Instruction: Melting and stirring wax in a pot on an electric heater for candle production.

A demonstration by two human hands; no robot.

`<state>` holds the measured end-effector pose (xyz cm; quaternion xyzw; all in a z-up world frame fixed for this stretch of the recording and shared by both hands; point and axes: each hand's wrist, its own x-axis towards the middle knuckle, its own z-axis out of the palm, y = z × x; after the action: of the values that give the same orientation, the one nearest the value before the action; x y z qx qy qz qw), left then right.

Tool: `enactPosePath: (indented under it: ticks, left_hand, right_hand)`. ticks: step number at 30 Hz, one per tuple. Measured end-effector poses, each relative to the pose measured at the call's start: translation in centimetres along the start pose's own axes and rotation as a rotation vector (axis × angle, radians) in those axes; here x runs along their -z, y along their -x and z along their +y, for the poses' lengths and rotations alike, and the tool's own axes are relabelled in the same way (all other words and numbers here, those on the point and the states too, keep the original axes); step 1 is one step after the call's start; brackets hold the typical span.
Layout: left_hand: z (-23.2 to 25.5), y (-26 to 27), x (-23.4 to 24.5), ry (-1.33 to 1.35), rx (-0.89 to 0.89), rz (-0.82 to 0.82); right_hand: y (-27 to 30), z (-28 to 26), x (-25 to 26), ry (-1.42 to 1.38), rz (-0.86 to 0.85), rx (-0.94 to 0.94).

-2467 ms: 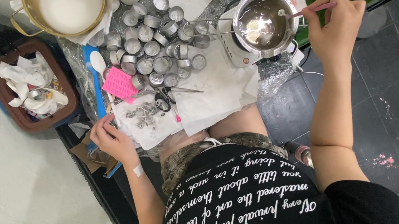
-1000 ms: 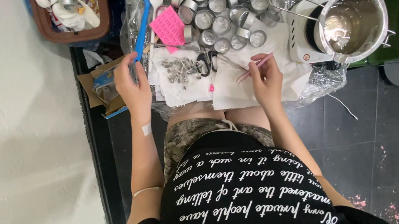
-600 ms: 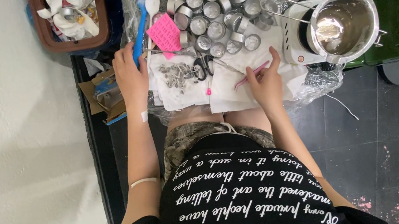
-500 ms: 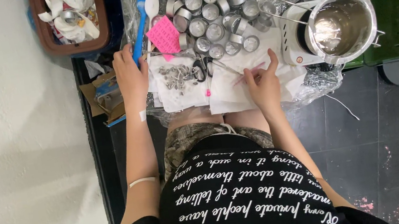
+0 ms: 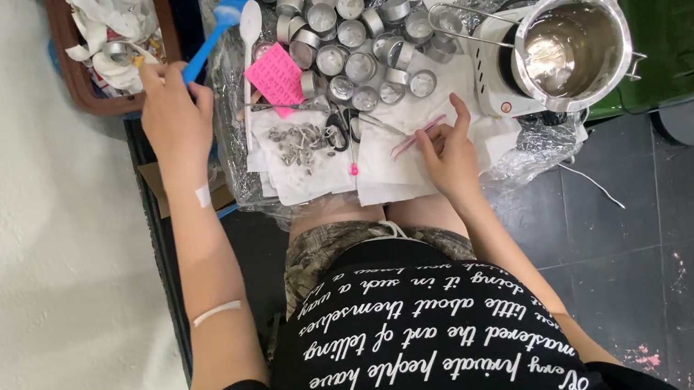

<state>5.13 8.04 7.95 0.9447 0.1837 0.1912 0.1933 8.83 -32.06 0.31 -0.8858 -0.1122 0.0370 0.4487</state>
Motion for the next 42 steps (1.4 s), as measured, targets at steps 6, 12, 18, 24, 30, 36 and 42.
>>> enactPosePath:
  ticks: [6,12,18,24,30,36,42]
  left_hand:
    - [1.6,-1.6,3.2,-0.058,-0.118,0.043]
    - [5.8,0.9,5.0,0.152,-0.096,0.051]
    - [10.6,6.1,-0.5,0.663,-0.047,-0.027]
    - [19.7,9.6,-3.7,1.299,0.103,-0.639]
    - [21.8,11.0,-6.0,1.18,-0.14,-0.797]
    - [23.2,9.7,-7.3,0.986,-0.13,-0.637]
    - [23.9,10.1,-7.7,1.059,-0.093,-0.591]
  right_hand:
    - [-0.1,0.0,0.0,-0.035,-0.007,-0.043]
    - [0.3,-1.6,0.8,-0.083,0.004,-0.032]
    - [0.5,-4.9,6.2,-0.345,-0.101,-0.014]
    - [-3.0,-9.2,14.3,-0.845,0.032,0.092]
    - [-5.3,1.1,15.2,-0.566,0.291,0.206]
    - [-5.4,-2.8,16.4,-0.936,0.121,-0.097]
    - [-5.6,-2.8,16.5,-1.121,0.113,-0.06]
